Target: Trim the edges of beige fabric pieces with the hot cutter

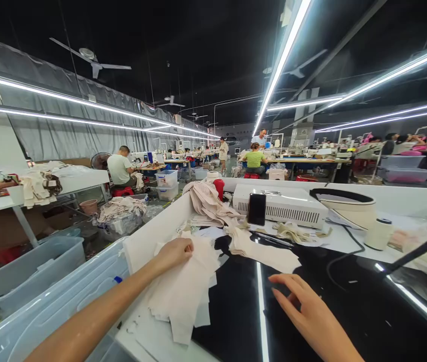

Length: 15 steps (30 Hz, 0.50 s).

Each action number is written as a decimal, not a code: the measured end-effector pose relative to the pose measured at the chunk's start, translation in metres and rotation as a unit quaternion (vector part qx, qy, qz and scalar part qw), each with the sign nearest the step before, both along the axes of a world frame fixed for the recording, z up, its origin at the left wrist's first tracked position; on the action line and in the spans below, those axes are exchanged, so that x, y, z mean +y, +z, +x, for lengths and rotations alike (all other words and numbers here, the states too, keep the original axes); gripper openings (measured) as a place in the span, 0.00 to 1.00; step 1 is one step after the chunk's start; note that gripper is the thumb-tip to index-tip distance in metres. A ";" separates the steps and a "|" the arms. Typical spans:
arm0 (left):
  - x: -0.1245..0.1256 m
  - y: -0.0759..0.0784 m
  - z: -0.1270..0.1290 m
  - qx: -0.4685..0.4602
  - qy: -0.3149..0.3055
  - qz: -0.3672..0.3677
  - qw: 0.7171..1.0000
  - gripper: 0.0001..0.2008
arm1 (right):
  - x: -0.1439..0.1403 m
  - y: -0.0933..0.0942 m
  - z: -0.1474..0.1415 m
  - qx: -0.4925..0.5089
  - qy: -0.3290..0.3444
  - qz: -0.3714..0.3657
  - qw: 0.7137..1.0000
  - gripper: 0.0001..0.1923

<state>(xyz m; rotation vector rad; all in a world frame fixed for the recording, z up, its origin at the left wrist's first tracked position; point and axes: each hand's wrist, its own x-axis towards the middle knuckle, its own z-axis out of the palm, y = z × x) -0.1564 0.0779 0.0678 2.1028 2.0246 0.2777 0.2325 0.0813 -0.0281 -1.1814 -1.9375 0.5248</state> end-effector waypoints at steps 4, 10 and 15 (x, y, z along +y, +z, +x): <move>-0.005 -0.001 -0.003 -0.009 0.010 0.007 1.000 0.14 | -0.007 0.002 -0.006 0.001 0.020 0.014 1.000 0.17; -0.010 -0.008 0.002 -0.024 0.030 -0.012 0.999 0.14 | -0.015 0.001 -0.017 -0.012 0.025 -0.002 1.000 0.16; -0.006 -0.013 0.004 -0.064 0.034 -0.005 0.997 0.13 | -0.015 -0.004 -0.013 -0.037 0.051 -0.024 0.998 0.15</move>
